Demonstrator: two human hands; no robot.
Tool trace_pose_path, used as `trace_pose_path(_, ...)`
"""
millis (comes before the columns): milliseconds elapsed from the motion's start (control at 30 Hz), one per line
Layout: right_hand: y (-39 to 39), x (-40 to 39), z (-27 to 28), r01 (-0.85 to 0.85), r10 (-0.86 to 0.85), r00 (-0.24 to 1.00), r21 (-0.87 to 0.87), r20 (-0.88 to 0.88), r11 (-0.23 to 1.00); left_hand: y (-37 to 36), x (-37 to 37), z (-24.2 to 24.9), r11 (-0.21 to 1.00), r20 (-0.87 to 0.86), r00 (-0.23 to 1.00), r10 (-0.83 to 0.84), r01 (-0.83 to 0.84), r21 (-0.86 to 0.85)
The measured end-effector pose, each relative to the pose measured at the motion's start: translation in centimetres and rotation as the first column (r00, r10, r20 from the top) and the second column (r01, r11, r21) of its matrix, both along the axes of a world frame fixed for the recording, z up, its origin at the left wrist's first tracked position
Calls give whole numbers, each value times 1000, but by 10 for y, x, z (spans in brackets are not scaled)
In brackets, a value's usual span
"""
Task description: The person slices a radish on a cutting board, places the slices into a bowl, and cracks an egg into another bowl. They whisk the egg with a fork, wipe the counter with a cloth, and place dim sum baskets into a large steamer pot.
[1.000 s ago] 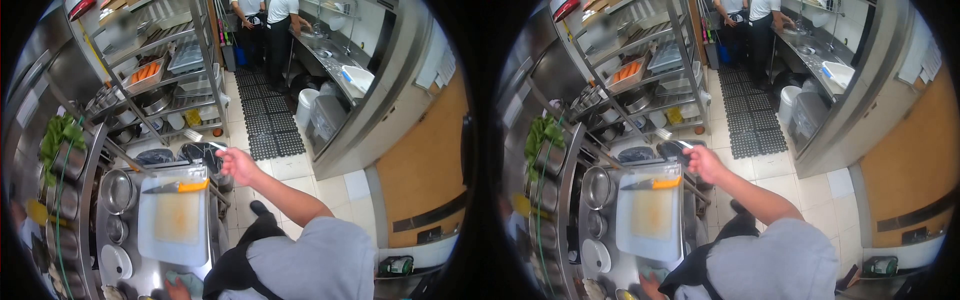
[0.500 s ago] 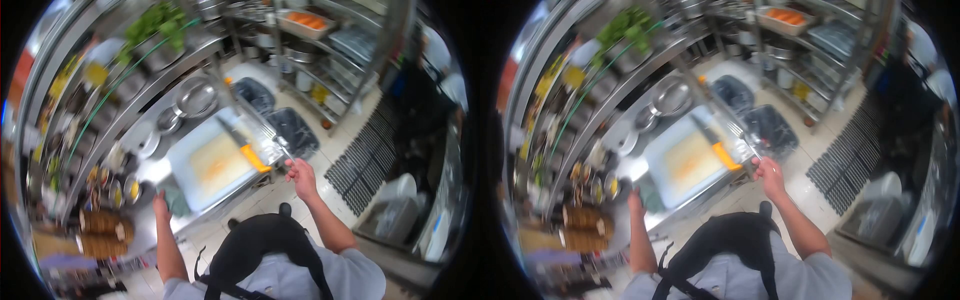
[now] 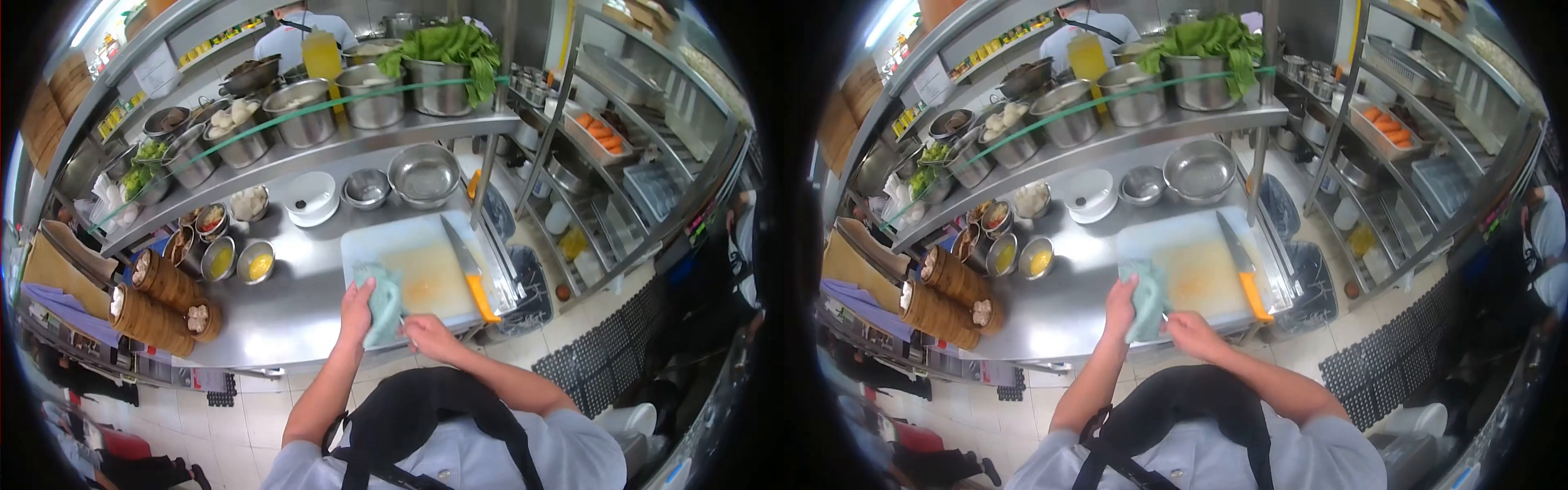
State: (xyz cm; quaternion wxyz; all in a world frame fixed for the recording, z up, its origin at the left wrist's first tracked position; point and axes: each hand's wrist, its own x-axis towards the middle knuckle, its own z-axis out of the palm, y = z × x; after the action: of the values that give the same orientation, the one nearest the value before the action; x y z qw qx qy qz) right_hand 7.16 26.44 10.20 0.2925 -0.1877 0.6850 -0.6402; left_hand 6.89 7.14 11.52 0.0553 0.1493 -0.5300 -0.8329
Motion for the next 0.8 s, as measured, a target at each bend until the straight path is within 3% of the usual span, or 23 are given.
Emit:
trace_pose_path(33, -6, -1, -1, -35, 35, 999, 34, -15, 999, 5, 2, 13, 990, -20, 998, 65, -62, 128)
trace_pose_path(200, -27, -12, 20, 49, -49, 999, 69, 11, 996, -28, -18, -2, 989, -86, 993, 85, -74, 125)
trace_pose_path(267, -23, -22, 47, -63, 83, 994, 249, -71, 967, -43, -26, 3, 980, -137, 975, 174, -159, 118)
trace_pose_path(300, -19, -28, 60, -47, 68, 995, 252, -76, 967, -54, -28, 5, 982, -141, 977, 160, -143, 123)
trace_pose_path(367, -9, -41, 80, -38, 208, 924, 463, -322, 886, -87, -34, 9, 889, -278, 900, 335, -400, -225)
trace_pose_path(400, -2, -47, 82, 118, 85, 878, 384, -471, 916, -111, -36, 9, 841, -298, 883, 362, -447, -304)
trace_pose_path(467, 7, -69, 102, 362, -214, 722, 96, -658, 927, -164, -33, -7, 784, -328, 855, 401, -505, -360)
trace_pose_path(533, 9, -107, 159, 465, -477, 503, -239, -721, 853, -203, -20, -50, 570, -165, 966, 200, -252, -782)
trace_pose_path(567, 9, -125, 195, 543, -468, 386, -215, -795, 812, -203, -6, -74, 577, -166, 964, 210, -259, -775)
trace_pose_path(600, 5, -147, 227, 570, -470, 180, -298, -864, 766, -203, 10, -97, 309, -144, 984, 105, -170, -936)
trace_pose_path(633, -3, -172, 253, 617, -531, 52, -391, -846, 683, -204, 21, -109, -1, -86, 996, 17, -86, -996)
trace_pose_path(667, -6, -192, 281, 641, -530, -32, -424, -847, 639, -199, 27, -110, 3, -86, 996, 40, -86, -996)
trace_pose_path(733, -7, -236, 317, 683, -474, -35, -367, -880, 632, -180, 40, -105, -166, -224, 973, -55, -230, -959)
trace_pose_path(767, -1, -278, 316, 561, -448, -180, -465, -876, 685, -180, 41, -106, -163, -216, 976, -27, -218, -962)
trace_pose_path(800, 2, -291, 319, 665, -353, -158, -363, -922, 653, -180, 38, -106, -121, -251, 968, -13, -251, -960)
